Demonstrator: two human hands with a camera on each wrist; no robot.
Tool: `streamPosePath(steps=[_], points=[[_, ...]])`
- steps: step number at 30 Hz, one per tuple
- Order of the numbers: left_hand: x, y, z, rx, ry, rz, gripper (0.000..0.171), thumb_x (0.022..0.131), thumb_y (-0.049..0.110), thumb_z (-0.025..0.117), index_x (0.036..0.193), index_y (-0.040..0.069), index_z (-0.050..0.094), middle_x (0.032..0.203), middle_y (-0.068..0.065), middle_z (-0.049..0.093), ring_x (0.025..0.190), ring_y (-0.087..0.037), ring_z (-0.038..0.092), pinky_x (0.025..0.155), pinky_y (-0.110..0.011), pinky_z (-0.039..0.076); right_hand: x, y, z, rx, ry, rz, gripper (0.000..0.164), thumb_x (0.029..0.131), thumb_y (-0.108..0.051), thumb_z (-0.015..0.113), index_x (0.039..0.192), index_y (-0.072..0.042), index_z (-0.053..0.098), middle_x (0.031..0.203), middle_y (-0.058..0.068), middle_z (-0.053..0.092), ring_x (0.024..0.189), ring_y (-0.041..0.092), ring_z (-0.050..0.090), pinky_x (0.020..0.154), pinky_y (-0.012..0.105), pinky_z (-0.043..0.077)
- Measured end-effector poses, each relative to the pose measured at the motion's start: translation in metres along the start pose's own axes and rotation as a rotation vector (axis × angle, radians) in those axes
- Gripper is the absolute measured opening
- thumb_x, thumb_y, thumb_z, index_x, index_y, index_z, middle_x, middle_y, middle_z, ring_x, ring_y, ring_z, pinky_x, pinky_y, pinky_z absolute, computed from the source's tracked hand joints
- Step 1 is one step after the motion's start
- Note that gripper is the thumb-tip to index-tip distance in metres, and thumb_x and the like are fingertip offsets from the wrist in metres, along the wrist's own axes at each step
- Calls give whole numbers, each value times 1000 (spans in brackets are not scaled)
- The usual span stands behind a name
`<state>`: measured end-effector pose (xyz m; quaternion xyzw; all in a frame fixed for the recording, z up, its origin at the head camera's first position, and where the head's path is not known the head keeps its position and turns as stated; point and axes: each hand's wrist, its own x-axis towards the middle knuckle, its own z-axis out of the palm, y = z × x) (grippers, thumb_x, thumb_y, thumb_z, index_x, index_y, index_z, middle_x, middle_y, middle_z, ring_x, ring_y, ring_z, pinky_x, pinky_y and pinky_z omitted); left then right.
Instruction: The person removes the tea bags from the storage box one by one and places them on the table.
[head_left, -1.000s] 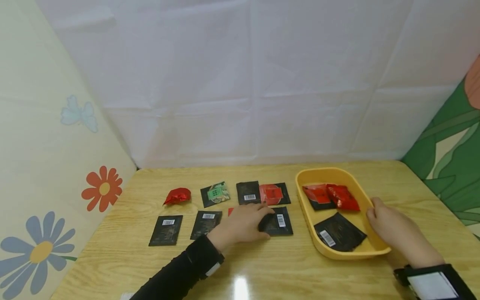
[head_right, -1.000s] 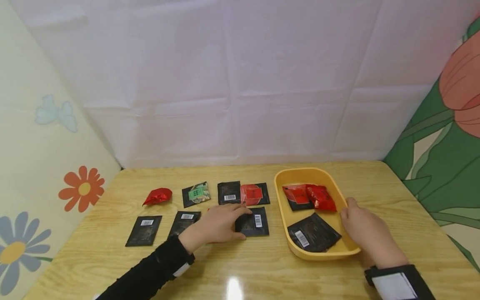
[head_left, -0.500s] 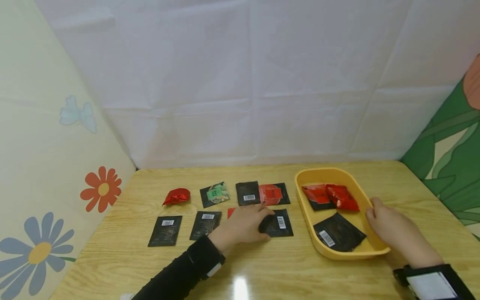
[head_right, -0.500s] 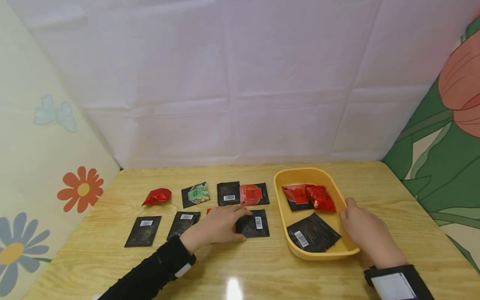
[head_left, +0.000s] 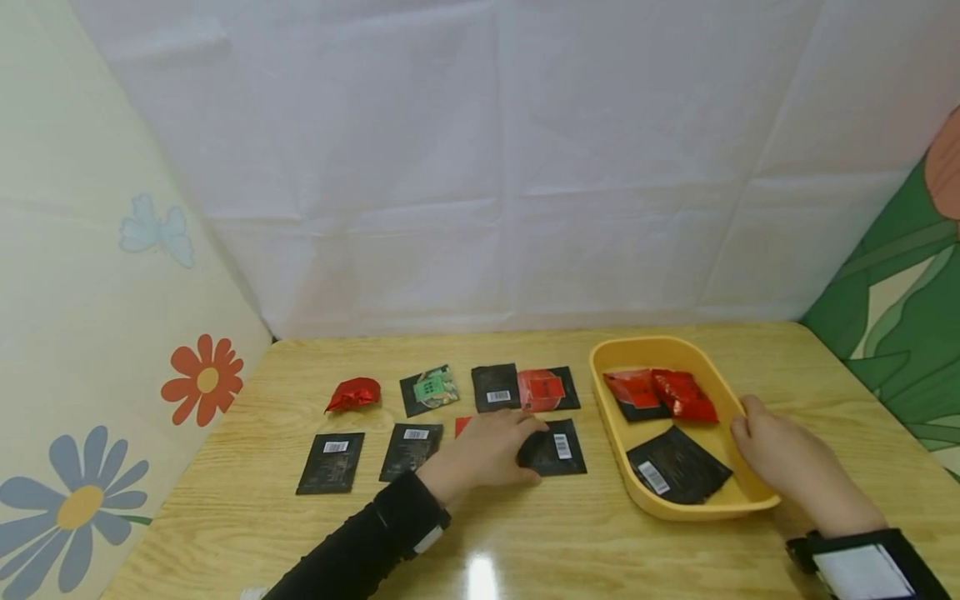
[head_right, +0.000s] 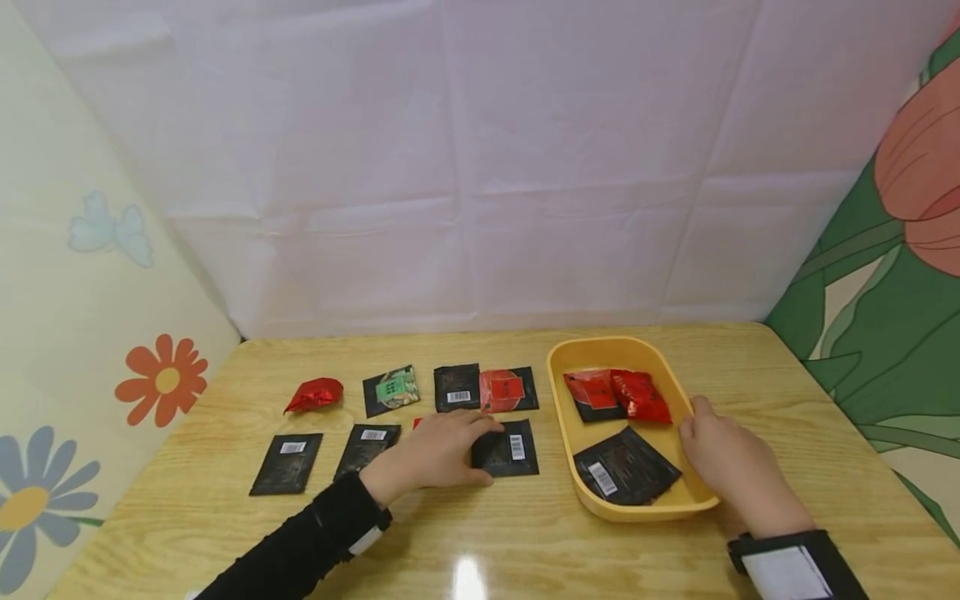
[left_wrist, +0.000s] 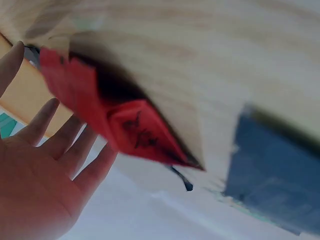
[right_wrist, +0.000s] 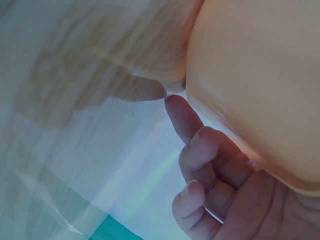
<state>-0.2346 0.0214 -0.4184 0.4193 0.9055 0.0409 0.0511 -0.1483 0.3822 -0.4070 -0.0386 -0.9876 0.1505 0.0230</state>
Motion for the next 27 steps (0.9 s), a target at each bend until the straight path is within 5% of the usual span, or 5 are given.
streamPosePath(steps=[7, 16, 27], points=[[4, 11, -21, 20, 63, 25, 68, 86, 58, 70, 143, 25, 53, 143, 4, 53, 131, -19, 50, 104, -42, 43, 0, -1, 0, -9, -5, 5, 38, 101, -11, 38, 120, 22, 38, 77, 25, 56, 62, 29, 51, 54, 47, 45], [21, 41, -45, 52, 167, 152, 61, 92, 56, 63, 142, 24, 54, 141, 3, 55, 129, -15, 51, 103, -33, 45, -1, -1, -1, -10, -13, 12, 38, 101, -11, 37, 120, 22, 38, 74, 21, 54, 61, 28, 50, 53, 44, 43], [51, 95, -43, 175, 66, 240, 68, 91, 64, 56, 150, 33, 41, 145, 14, 47, 133, -5, 42, 109, -27, 35, -1, -2, -1, -7, -15, 19, 39, 102, -11, 37, 121, 22, 37, 74, 19, 52, 60, 26, 49, 51, 40, 42]])
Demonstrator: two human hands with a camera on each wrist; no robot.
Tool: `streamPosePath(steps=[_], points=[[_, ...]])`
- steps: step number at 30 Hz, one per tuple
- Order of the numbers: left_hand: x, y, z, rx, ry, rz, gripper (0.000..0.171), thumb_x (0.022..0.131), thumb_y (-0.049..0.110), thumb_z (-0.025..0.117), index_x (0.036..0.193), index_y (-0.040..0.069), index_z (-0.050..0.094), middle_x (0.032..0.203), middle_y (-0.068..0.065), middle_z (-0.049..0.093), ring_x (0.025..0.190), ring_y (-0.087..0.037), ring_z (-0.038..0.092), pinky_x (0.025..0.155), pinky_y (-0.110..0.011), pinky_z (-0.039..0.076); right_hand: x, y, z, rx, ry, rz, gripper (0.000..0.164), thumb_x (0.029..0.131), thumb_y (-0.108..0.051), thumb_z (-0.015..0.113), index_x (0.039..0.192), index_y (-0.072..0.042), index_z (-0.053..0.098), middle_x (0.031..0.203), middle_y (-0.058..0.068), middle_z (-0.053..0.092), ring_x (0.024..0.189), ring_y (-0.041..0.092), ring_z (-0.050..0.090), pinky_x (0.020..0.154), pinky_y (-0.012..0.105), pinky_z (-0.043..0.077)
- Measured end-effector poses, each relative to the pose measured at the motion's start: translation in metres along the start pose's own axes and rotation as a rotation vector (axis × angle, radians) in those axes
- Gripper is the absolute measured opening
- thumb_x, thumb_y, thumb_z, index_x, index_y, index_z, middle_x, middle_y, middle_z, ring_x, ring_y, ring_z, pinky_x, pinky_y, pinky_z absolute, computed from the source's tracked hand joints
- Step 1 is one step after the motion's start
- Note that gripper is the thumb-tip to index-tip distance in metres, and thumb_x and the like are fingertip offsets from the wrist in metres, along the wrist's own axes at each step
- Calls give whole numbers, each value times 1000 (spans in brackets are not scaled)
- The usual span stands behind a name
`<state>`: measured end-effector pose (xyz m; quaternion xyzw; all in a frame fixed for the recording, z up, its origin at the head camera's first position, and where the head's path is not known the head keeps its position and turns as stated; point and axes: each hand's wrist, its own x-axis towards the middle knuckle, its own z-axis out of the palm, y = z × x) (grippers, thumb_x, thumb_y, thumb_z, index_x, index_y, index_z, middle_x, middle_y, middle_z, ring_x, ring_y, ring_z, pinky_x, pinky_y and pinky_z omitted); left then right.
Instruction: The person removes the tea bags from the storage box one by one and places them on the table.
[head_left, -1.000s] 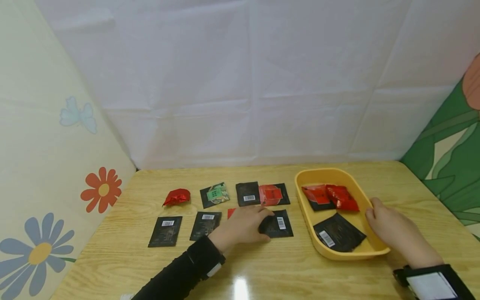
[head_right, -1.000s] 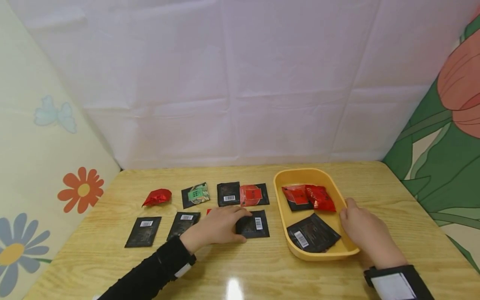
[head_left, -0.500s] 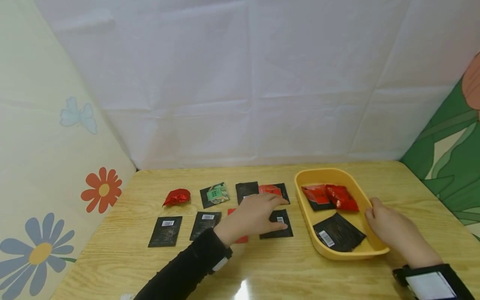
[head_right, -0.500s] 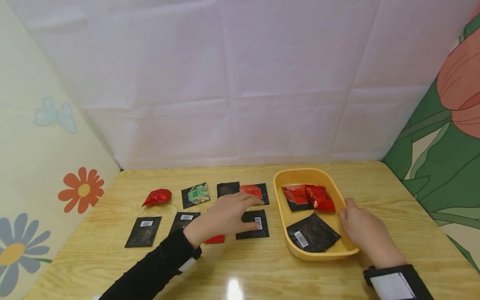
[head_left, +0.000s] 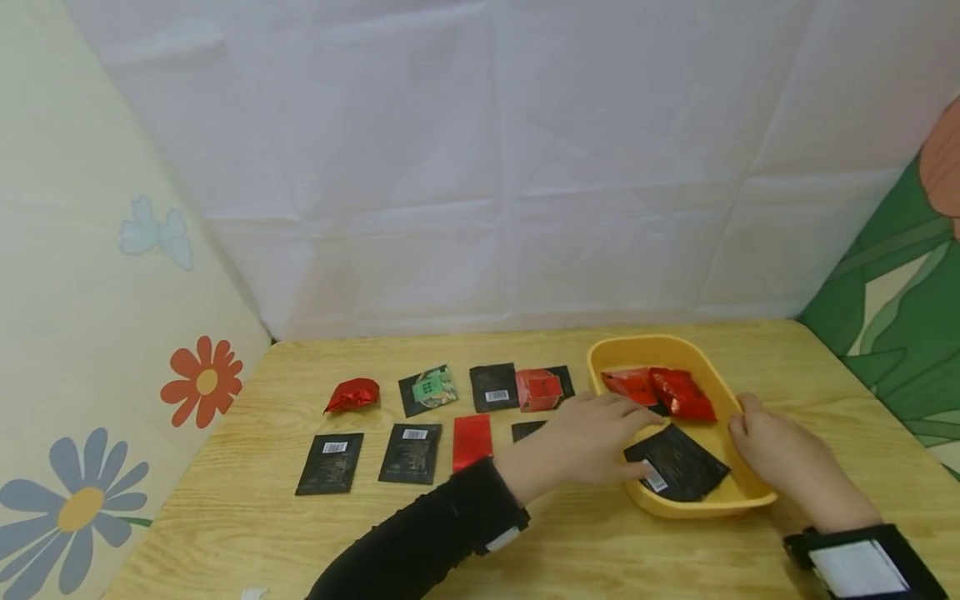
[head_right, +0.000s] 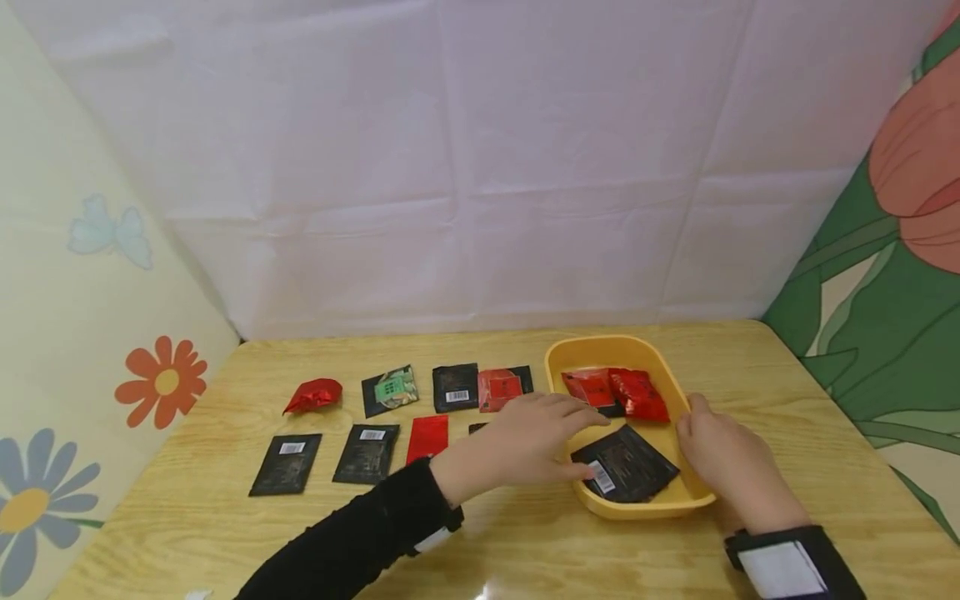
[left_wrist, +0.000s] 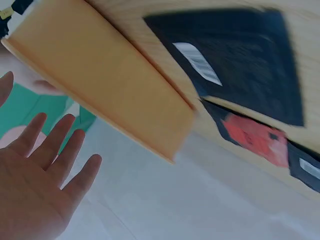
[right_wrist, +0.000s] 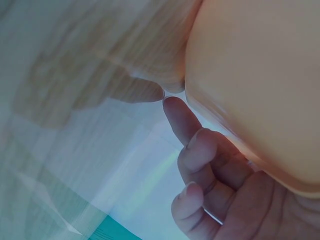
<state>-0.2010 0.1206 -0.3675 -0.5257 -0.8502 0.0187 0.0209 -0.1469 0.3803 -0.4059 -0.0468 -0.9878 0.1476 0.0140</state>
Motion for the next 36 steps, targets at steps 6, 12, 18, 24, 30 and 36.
streamPosePath(steps=[6, 12, 18, 24, 30, 36], points=[[21, 17, 10, -17, -42, 36, 67, 91, 62, 58, 148, 32, 44, 140, 14, 51, 128, -3, 46, 104, -22, 38, -2, -2, 0, 5, 13, -22, 38, 102, -11, 37, 119, 23, 37, 73, 19, 53, 59, 26, 49, 49, 40, 41], [40, 31, 20, 46, -130, -13, 66, 89, 65, 59, 146, 36, 45, 140, 16, 49, 125, -3, 47, 101, -23, 40, -2, -2, -1, 1, 16, -34, 38, 103, -10, 37, 119, 24, 36, 76, 26, 56, 61, 29, 51, 52, 45, 44], [57, 42, 28, 6, -186, -87, 63, 85, 66, 64, 140, 37, 50, 130, 19, 54, 112, 0, 53, 87, -23, 45, -1, -3, -2, -3, 18, -31, 36, 102, -9, 36, 118, 23, 37, 75, 25, 56, 60, 28, 51, 52, 46, 45], [65, 50, 32, -51, -236, -164, 55, 85, 63, 65, 132, 35, 56, 116, 16, 59, 91, -2, 55, 74, -24, 44, 0, -2, -1, -4, 15, -36, 35, 102, -9, 36, 117, 23, 38, 74, 23, 54, 60, 28, 50, 52, 45, 44], [66, 50, 34, -94, -228, -187, 53, 85, 61, 67, 131, 37, 57, 117, 16, 57, 92, -3, 53, 73, -23, 42, -1, -1, 0, -2, 10, -40, 35, 103, -10, 36, 117, 22, 38, 72, 21, 54, 59, 28, 50, 52, 46, 44], [67, 47, 34, -82, -222, -163, 60, 84, 63, 66, 138, 40, 51, 131, 17, 51, 109, -3, 51, 85, -24, 42, 0, 0, 0, 1, 4, -47, 36, 103, -10, 36, 118, 23, 37, 74, 25, 55, 60, 28, 51, 52, 47, 45]])
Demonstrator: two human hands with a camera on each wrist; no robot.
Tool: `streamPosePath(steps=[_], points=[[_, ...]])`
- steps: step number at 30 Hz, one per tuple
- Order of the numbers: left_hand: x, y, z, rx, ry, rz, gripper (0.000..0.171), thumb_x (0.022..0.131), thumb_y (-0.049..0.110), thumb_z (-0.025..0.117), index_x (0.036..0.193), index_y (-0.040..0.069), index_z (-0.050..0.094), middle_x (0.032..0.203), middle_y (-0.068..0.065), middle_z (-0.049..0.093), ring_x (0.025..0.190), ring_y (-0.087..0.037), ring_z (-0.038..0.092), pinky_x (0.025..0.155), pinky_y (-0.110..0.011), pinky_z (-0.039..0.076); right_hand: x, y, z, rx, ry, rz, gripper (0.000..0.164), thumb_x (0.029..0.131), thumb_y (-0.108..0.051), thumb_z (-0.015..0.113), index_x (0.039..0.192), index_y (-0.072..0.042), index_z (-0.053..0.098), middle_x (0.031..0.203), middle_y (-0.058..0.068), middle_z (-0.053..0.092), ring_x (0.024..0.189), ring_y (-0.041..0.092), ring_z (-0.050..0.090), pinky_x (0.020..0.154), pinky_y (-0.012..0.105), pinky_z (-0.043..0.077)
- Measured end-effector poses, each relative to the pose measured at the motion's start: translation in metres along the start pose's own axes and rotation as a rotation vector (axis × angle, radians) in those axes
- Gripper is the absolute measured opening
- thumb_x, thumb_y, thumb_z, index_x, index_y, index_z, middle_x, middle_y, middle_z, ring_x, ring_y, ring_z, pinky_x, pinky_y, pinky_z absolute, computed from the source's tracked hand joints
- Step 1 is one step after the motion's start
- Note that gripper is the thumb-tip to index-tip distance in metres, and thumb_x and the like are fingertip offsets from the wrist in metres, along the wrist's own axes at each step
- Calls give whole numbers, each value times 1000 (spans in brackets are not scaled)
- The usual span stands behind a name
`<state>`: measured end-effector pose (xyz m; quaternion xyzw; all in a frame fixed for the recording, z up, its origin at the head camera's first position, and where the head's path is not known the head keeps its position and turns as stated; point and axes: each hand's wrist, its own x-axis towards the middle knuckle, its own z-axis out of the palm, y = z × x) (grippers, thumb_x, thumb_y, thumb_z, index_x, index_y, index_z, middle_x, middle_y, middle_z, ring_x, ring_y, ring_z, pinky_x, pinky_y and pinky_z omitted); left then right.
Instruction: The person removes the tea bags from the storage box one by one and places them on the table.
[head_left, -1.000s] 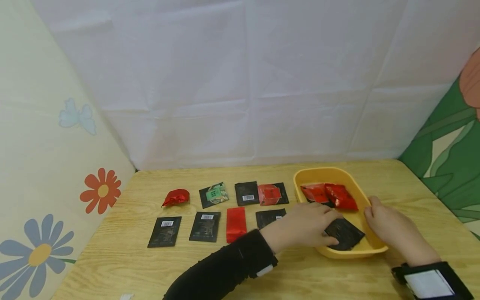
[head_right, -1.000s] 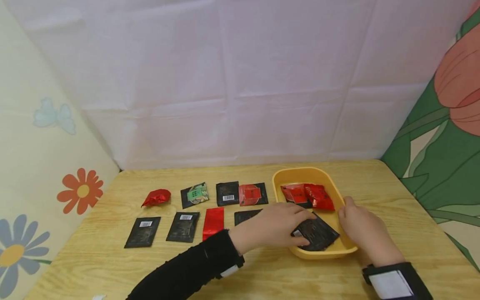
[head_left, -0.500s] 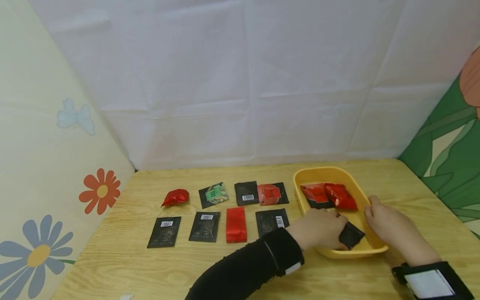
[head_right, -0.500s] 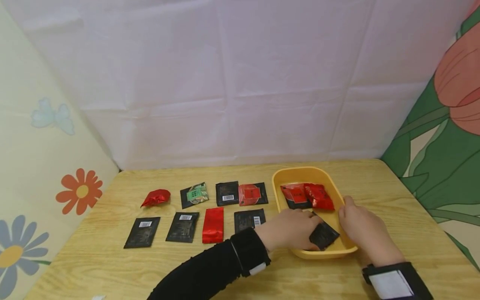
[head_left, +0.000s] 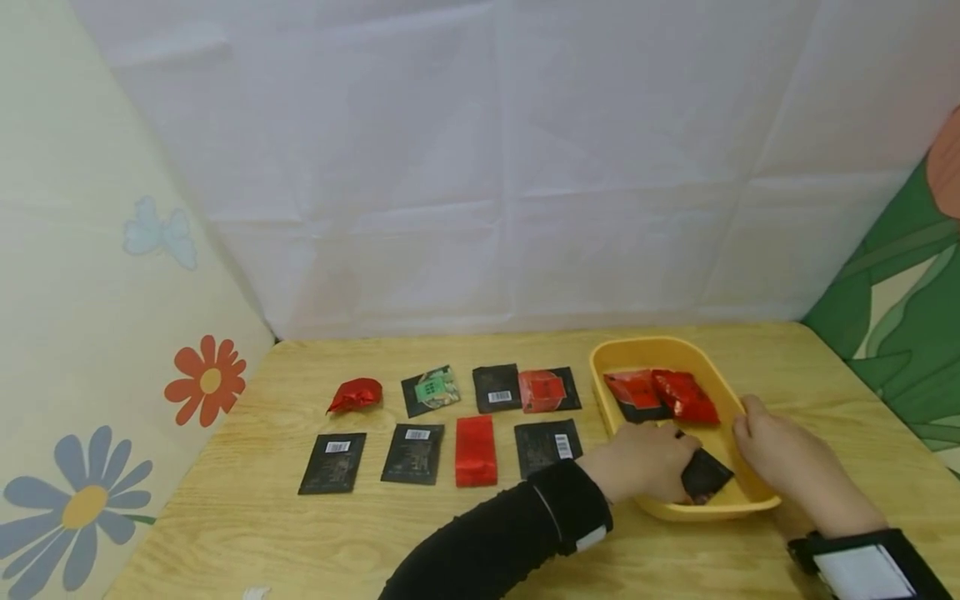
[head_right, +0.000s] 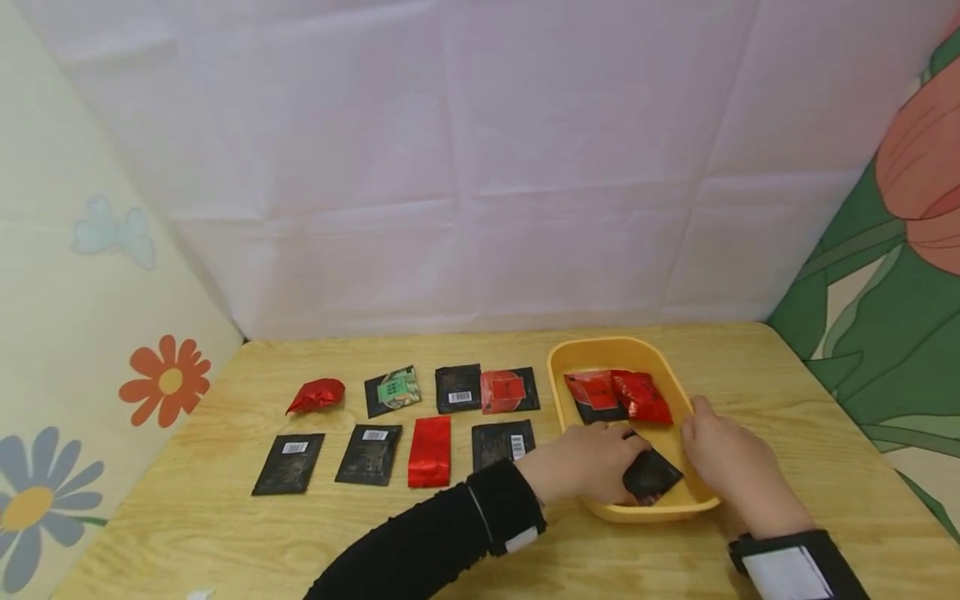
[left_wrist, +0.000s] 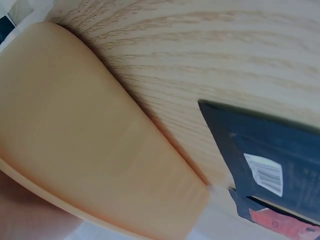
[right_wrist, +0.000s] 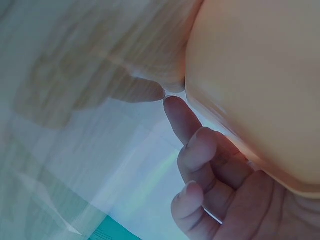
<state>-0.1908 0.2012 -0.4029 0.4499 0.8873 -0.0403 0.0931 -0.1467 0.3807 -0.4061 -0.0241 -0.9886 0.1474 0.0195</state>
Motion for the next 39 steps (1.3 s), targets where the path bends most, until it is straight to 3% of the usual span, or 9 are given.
streamPosePath(steps=[5, 8, 16, 26, 31, 39], points=[[0, -4, -2, 97, 55, 43, 69, 83, 67, 65, 144, 42, 45, 143, 18, 43, 123, -3, 45, 95, -25, 40, 1, 0, -1, -1, 18, -8, 35, 103, -8, 37, 117, 23, 38, 79, 32, 57, 62, 30, 54, 55, 50, 46], [-3, -8, -6, 105, 99, 61, 74, 82, 68, 65, 147, 42, 41, 147, 18, 40, 125, -3, 45, 95, -24, 41, 1, 0, -1, 2, 13, -8, 35, 103, -8, 37, 117, 24, 38, 80, 33, 57, 63, 31, 54, 56, 51, 46], [-18, -22, -18, 30, 133, 113, 69, 86, 63, 65, 147, 41, 42, 150, 17, 37, 132, -4, 40, 106, -25, 33, 2, 1, 0, 0, -9, 12, 38, 103, -9, 37, 120, 26, 36, 88, 38, 57, 66, 33, 55, 59, 53, 48], [-49, -39, -14, 3, 290, 196, 64, 92, 57, 60, 149, 35, 41, 159, 8, 28, 138, -10, 35, 112, -28, 31, 0, 1, 0, 6, 15, -12, 37, 104, -9, 37, 118, 26, 37, 83, 35, 58, 65, 34, 58, 57, 53, 48], [-53, -40, -15, -33, 339, 228, 65, 92, 54, 63, 149, 33, 41, 160, 6, 26, 137, -10, 36, 111, -26, 31, 1, 2, 0, 4, 31, -10, 34, 104, -8, 37, 116, 24, 38, 77, 30, 57, 63, 32, 56, 55, 52, 47], [-56, -44, -18, -54, 360, 248, 66, 93, 53, 62, 151, 31, 39, 161, 5, 24, 141, -12, 32, 114, -27, 27, 3, 3, 3, -7, 21, 4, 36, 103, -8, 38, 118, 24, 40, 87, 38, 58, 68, 36, 60, 57, 54, 48]])
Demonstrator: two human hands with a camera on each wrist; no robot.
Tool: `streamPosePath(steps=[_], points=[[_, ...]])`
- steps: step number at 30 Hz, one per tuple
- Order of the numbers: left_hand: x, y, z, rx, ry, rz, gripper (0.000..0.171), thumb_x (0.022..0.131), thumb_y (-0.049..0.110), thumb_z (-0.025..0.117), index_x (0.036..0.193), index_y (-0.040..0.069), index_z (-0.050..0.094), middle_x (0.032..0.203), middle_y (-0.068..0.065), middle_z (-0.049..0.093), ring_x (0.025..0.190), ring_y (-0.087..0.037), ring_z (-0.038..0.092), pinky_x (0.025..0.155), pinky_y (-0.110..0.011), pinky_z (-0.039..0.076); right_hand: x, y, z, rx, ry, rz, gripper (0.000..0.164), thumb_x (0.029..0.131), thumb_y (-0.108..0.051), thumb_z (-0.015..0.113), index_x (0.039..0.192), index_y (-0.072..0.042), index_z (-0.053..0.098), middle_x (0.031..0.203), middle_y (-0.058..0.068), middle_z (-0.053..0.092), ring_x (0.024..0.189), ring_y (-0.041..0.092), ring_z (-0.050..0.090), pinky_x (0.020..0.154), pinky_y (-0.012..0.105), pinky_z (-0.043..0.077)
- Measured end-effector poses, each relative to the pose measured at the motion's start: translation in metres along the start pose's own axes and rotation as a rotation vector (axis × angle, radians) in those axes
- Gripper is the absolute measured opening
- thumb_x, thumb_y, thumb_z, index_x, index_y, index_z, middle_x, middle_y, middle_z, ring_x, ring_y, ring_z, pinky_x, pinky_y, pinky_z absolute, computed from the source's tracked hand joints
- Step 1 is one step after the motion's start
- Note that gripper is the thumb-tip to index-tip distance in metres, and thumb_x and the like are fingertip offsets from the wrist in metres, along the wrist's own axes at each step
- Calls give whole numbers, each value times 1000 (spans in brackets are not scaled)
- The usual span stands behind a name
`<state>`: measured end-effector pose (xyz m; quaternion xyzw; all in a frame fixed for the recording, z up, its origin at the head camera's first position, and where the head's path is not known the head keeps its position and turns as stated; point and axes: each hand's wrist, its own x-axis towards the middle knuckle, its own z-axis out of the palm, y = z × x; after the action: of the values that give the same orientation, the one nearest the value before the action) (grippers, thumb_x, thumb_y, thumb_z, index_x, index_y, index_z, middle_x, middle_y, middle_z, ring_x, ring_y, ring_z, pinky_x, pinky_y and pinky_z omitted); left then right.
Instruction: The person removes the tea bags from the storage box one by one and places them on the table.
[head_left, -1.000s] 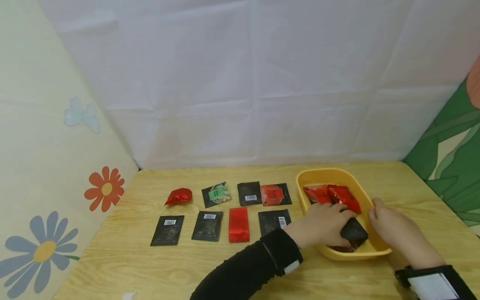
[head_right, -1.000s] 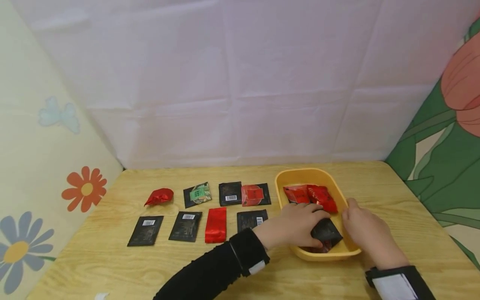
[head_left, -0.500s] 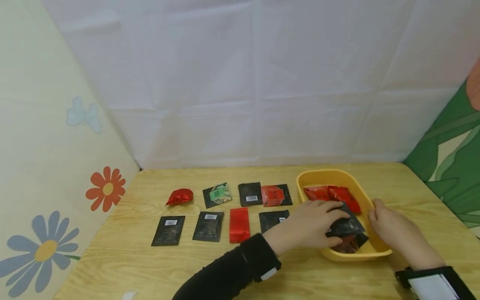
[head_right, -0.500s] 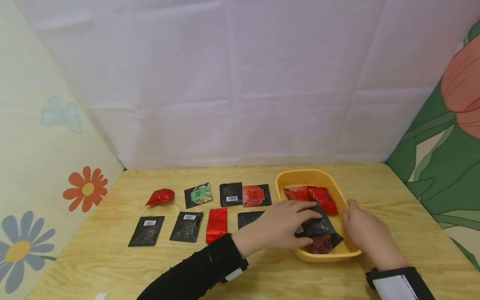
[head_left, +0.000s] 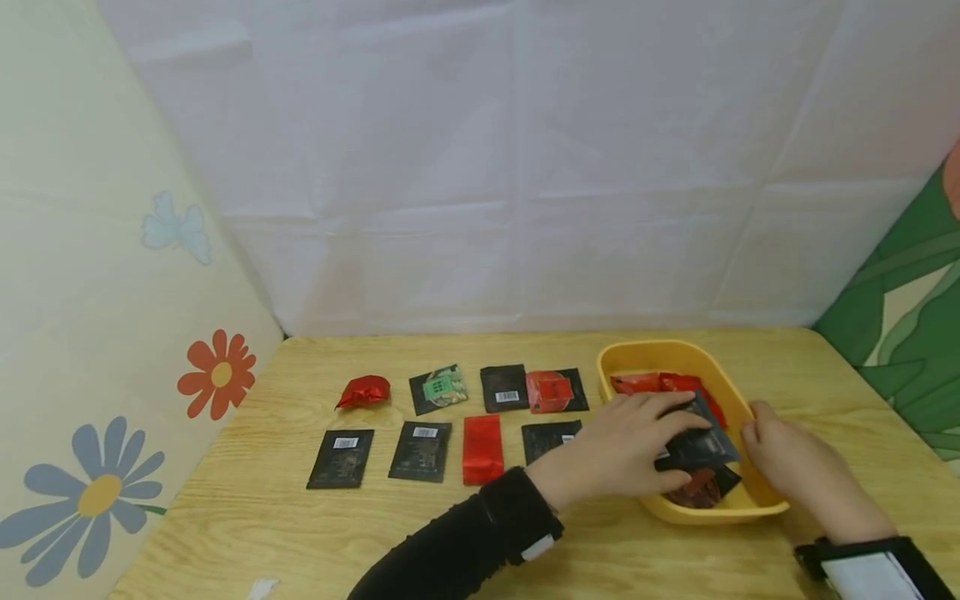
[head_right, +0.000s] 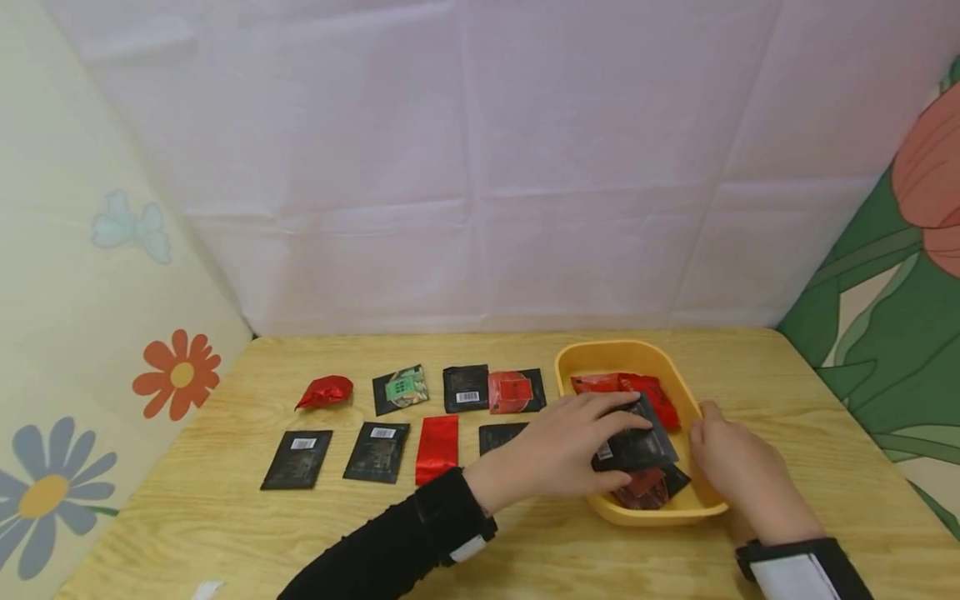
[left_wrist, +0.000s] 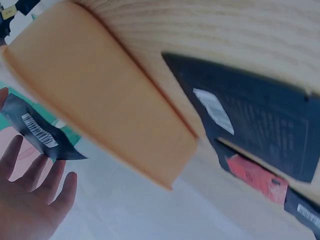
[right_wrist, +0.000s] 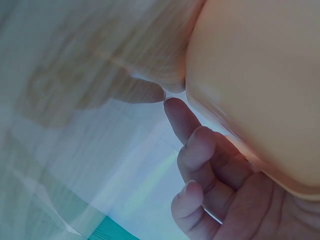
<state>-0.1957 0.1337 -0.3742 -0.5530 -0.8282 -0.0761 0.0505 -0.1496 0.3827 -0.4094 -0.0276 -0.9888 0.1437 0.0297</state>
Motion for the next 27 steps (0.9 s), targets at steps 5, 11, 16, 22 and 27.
streamPosePath(steps=[5, 11, 16, 22, 27], points=[[-11, -5, -8, 9, 37, -1, 67, 92, 52, 64, 150, 30, 39, 160, 3, 25, 142, -17, 30, 113, -31, 30, 0, 0, 0, 9, -5, -3, 37, 103, -10, 37, 119, 24, 39, 82, 33, 58, 64, 31, 56, 55, 51, 47], [-44, -16, -9, -13, 34, -13, 69, 91, 49, 67, 150, 31, 38, 161, 3, 24, 137, -18, 35, 110, -31, 34, 0, 0, -1, 9, -18, 3, 35, 103, -9, 36, 119, 23, 39, 82, 31, 57, 64, 30, 53, 56, 50, 47], [-79, -25, -8, -36, 0, 5, 67, 90, 45, 70, 149, 29, 41, 161, 0, 22, 140, -17, 33, 112, -32, 33, -1, 2, 1, 10, -8, -9, 36, 103, -9, 37, 119, 23, 38, 84, 35, 57, 66, 33, 55, 57, 53, 47], [-122, -43, -12, -118, -39, -74, 69, 90, 39, 73, 150, 28, 40, 164, 1, 15, 144, -26, 29, 111, -43, 35, -1, 2, 1, 8, -9, -6, 35, 102, -9, 37, 118, 23, 39, 84, 35, 57, 66, 33, 56, 58, 55, 47], [-151, -56, -18, -102, -11, -107, 73, 87, 39, 76, 150, 25, 41, 161, -3, 26, 142, -29, 33, 110, -48, 36, 0, 1, 1, 8, -18, 5, 36, 103, -9, 37, 119, 24, 38, 86, 35, 56, 67, 34, 55, 59, 55, 47]])
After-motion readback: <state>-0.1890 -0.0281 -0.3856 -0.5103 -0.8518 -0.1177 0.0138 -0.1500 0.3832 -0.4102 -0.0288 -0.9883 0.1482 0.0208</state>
